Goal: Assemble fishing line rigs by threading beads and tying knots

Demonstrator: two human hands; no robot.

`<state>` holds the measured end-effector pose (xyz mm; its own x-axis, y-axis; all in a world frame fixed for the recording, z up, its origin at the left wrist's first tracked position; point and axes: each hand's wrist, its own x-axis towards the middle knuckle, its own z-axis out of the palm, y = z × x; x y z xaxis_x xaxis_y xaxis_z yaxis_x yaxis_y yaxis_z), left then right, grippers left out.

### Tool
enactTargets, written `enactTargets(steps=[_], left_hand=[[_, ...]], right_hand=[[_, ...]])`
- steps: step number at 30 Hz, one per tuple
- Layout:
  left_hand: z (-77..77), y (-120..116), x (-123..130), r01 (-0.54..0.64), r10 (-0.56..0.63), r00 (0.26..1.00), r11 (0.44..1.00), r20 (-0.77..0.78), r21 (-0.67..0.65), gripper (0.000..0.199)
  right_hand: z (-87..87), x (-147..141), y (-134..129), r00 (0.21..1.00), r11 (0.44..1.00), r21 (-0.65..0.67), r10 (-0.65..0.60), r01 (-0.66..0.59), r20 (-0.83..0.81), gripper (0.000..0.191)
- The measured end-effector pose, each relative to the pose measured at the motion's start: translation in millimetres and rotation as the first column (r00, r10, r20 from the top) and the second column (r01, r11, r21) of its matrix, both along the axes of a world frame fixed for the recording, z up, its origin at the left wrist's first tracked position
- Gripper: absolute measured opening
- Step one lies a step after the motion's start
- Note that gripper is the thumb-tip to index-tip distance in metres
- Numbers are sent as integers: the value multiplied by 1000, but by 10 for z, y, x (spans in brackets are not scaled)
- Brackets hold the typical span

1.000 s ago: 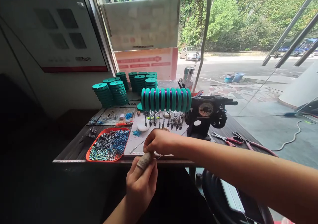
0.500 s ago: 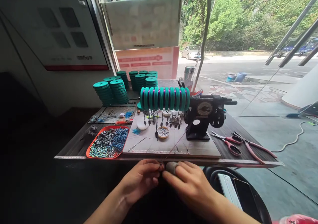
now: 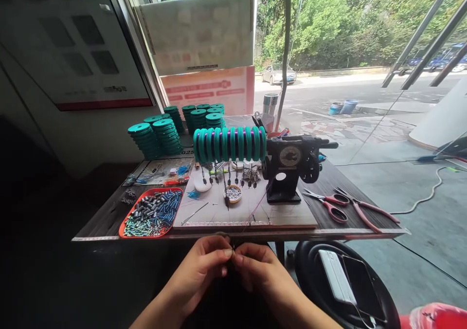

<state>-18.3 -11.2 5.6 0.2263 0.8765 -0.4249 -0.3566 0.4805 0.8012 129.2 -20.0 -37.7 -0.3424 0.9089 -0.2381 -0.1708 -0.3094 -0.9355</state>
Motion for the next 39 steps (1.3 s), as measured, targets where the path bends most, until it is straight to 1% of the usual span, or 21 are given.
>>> enactTargets(steps=[1,3,4,5,6,7,8,9,11,12,14,16,17,20,24,26,28,31,33,37,39], left_hand=[[9,-1,-3,18,-1,990,993,-140,119,9],[18,-14,-13,86,68,909,935,-412,344,11],[15,-26,-18,118,117,862,900,-494,420,10],[8,-40,-22,144,163,825,866,-541,479,9],[-5,-55,-26,152,206,803,836,-559,527,8],[-22,-69,-28,148,241,792,816,-561,559,7],[-40,-81,-29,134,267,788,805,-555,578,7],[-56,-89,-28,108,288,790,804,-541,585,7],[-78,-93,-21,41,298,817,824,-494,565,6],[-83,-90,-14,10,285,842,841,-458,541,6],[-82,-83,3,-37,235,902,879,-363,475,8],[-84,-79,24,-41,159,950,915,-267,401,12],[-89,-80,35,-32,120,968,930,-221,366,13],[-121,-90,65,-35,72,991,951,-111,308,13],[-148,-106,88,-51,72,995,956,-64,288,12],[-141,-114,91,-39,62,995,956,-72,289,13],[-128,-125,91,-39,70,993,957,-97,288,15],[-115,-138,89,-49,106,978,954,-180,297,18],[-116,-142,90,-47,137,957,942,-254,332,18],[-132,-142,96,-36,171,932,920,-318,390,16],[-135,-140,100,-14,146,937,923,-317,383,15]], right_hand=[[4,4,-23,1000,1000,-16,27,-27,-15,35],[39,19,-84,999,998,58,18,-20,40,32],[68,23,-120,995,987,162,-10,-7,103,28],[104,23,-157,982,951,309,-62,3,181,24],[148,16,-191,959,879,476,-114,-24,258,21],[201,5,-219,935,781,619,-154,-82,319,20],[260,-6,-238,919,687,711,-167,-151,357,21],[325,-12,-246,912,612,761,-154,-214,380,23],[455,12,-225,911,513,813,-131,-274,390,22],[508,47,-198,915,497,836,-181,-232,361,19],[558,151,-126,869,493,869,-417,-30,266,10],[512,254,-56,748,481,863,-627,151,219,6],[456,288,-32,707,479,859,-670,181,225,4],[236,277,-25,723,454,887,-641,86,258,3],[79,79,-93,720,259,964,-680,55,142,9],[94,-15,-111,723,199,978,-685,68,89,13],[135,-65,-109,719,201,975,-691,92,74,15],[179,-56,-95,705,262,960,-699,100,118,13],[190,-17,-100,738,347,933,-653,95,168,15],[195,50,-155,869,583,806,-449,107,210,11],[193,67,-187,904,647,753,-385,122,184,9]])
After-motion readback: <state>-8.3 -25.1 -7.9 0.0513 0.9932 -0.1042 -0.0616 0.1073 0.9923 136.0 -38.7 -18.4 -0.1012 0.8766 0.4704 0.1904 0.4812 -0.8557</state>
